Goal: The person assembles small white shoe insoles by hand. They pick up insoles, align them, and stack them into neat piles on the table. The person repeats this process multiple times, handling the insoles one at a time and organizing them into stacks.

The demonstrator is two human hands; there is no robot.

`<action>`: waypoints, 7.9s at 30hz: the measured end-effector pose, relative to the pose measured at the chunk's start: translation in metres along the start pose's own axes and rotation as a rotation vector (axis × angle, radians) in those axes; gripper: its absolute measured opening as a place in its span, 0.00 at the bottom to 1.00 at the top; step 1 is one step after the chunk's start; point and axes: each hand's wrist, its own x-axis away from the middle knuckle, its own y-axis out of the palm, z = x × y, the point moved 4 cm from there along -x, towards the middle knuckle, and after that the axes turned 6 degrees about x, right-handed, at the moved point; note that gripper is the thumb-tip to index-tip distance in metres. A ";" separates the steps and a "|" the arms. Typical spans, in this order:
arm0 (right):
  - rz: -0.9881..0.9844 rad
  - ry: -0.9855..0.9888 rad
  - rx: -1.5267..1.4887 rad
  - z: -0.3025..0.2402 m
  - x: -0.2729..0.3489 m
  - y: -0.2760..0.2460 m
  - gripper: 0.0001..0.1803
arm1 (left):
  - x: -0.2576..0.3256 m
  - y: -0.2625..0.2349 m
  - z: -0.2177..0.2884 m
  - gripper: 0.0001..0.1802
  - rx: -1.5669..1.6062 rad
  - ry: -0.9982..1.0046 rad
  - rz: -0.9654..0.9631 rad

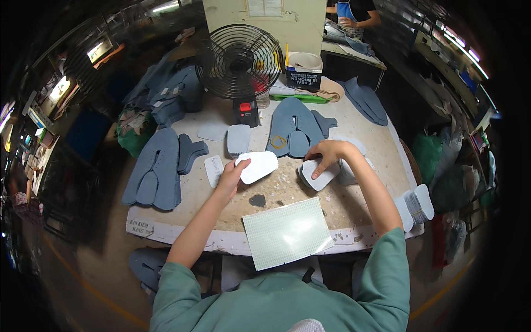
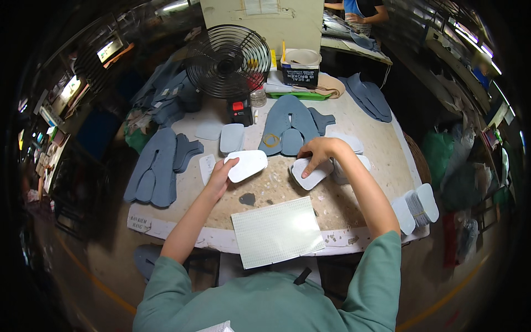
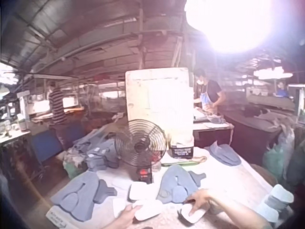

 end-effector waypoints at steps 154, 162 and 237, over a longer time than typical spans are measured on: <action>1.190 0.060 -0.438 -0.030 -0.068 0.002 0.05 | 0.014 0.003 0.016 0.39 0.746 -0.114 -0.205; 0.700 -0.476 -1.592 -0.077 -0.062 -0.006 0.11 | 0.010 0.002 0.008 0.41 0.855 -0.164 -0.340; 1.739 0.898 -1.340 0.009 0.331 0.169 0.20 | 0.037 0.032 0.027 0.12 -0.263 -0.035 -0.228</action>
